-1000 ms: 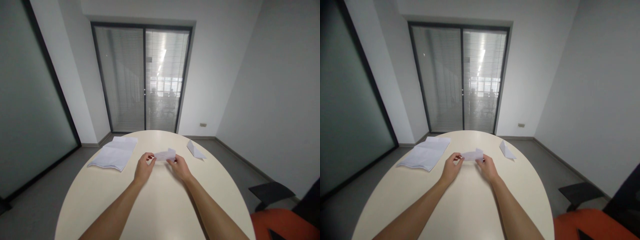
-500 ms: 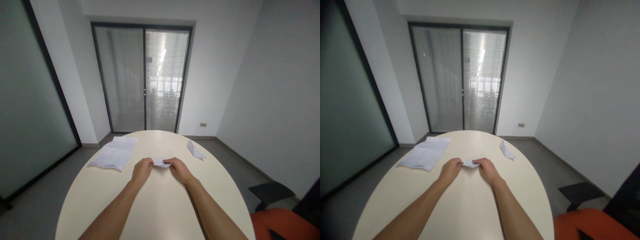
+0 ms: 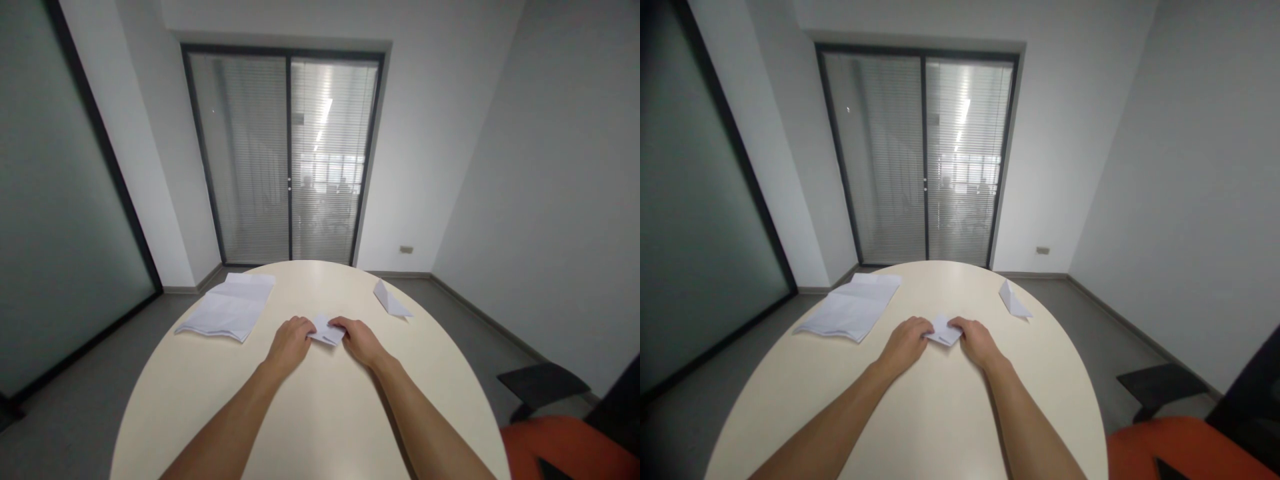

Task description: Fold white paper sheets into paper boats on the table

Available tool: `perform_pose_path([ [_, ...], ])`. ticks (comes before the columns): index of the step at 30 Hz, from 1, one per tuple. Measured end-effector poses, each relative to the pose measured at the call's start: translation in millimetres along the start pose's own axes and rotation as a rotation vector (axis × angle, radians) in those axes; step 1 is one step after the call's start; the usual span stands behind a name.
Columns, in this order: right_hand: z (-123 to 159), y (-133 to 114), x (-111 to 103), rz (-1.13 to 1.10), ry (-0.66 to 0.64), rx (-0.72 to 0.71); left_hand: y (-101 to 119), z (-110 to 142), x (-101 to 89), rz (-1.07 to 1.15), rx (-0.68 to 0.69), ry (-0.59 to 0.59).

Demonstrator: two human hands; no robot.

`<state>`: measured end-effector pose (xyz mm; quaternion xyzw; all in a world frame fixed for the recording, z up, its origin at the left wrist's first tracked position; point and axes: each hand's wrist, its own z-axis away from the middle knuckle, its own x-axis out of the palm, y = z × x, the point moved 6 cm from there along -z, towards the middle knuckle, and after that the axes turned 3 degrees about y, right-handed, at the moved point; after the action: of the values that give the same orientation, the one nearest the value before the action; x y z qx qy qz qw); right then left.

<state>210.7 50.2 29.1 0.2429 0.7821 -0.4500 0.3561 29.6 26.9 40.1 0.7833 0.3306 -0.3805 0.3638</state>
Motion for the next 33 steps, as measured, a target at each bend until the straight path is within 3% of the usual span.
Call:
perform_pose_path([
  [11, 2, -4, -1, -0.161, -0.005, -0.017, -4, 1, -0.6, 0.009, -0.037, 0.056],
  [20, -1, -12, -6, -0.030, 0.022, -0.069, -7, 1, 0.3, -0.064, -0.072, 0.031],
  [33, -6, 10, -3, 0.069, 0.130, 0.003, -16, 1, 0.6, -0.158, -0.186, 0.085],
])
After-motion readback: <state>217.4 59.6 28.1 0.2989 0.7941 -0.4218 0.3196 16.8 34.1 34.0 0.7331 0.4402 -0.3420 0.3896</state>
